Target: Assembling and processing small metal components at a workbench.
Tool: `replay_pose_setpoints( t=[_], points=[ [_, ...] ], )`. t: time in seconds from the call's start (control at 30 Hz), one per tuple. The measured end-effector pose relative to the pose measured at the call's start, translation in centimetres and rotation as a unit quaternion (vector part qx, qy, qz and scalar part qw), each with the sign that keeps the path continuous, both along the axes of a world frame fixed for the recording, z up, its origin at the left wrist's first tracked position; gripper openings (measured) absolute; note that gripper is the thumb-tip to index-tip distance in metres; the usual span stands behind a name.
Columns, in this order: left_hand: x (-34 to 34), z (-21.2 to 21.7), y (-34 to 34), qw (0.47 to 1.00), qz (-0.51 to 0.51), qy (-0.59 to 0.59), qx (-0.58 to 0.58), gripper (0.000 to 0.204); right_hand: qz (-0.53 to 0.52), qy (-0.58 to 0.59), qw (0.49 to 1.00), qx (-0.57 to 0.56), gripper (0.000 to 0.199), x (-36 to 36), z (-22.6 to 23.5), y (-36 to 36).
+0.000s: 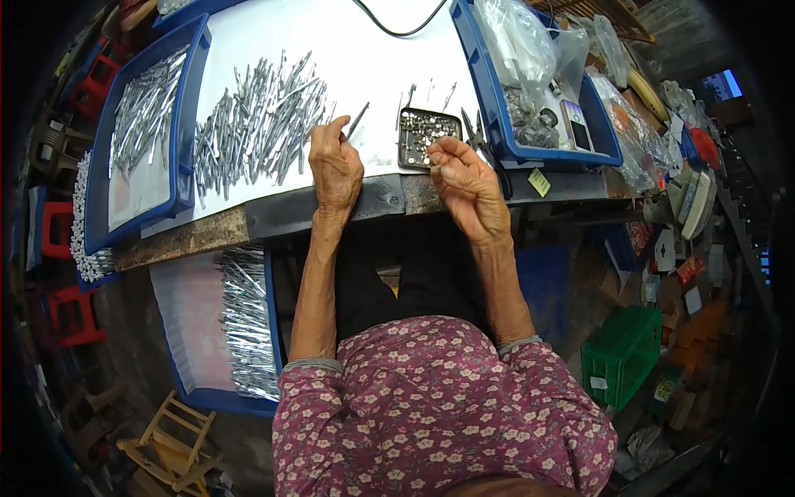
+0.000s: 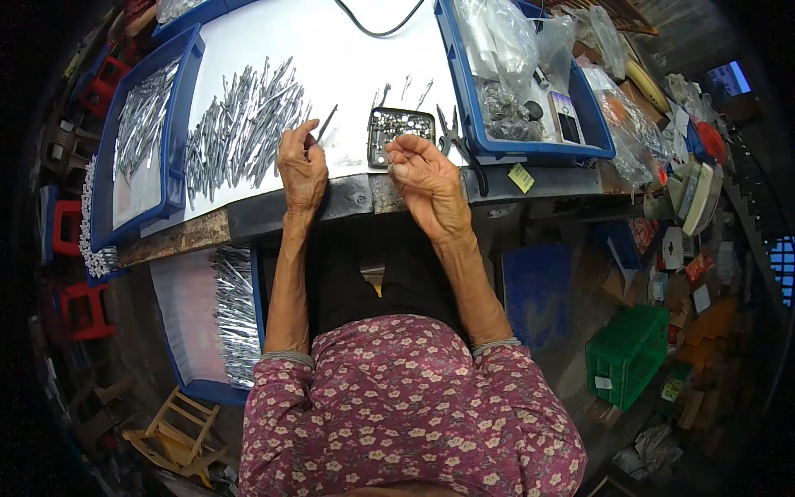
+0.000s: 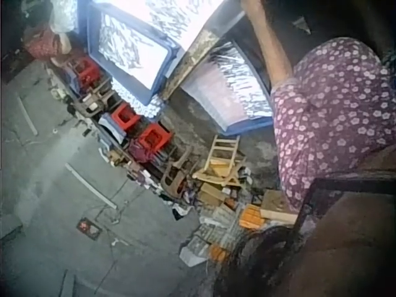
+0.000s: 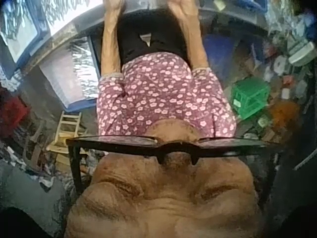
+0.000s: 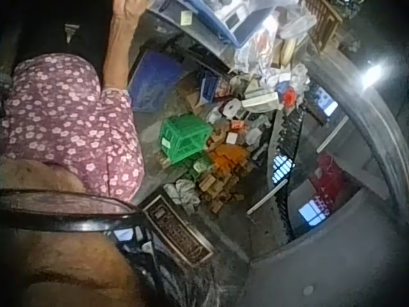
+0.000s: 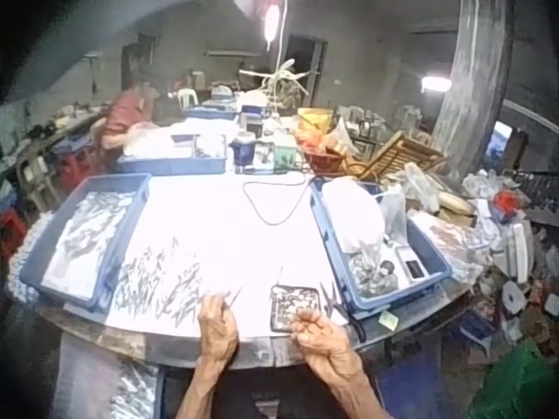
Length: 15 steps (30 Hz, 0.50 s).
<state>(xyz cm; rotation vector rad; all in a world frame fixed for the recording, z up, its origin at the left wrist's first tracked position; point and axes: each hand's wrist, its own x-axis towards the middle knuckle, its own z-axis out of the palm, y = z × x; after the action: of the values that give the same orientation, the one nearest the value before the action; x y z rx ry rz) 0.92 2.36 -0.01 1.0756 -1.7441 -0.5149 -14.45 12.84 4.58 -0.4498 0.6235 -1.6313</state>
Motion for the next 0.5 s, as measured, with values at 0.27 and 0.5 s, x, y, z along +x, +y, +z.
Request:
replay_pose_setpoints(
  t=[0.27, 0.5],
  points=[
    [0.01, -0.4, -0.08, 1.0, -0.004, 0.014, 0.001, 0.036, -0.015, 0.006, 1.0, -0.006, 0.035, 0.06, 0.11, 0.1],
    [0.19, -0.46, -0.03, 1.0, 0.007, 0.015, 0.01, 0.034, -0.04, 0.077, 0.996, 0.019, 0.03, 0.53, -0.29, -0.01]
  ],
)
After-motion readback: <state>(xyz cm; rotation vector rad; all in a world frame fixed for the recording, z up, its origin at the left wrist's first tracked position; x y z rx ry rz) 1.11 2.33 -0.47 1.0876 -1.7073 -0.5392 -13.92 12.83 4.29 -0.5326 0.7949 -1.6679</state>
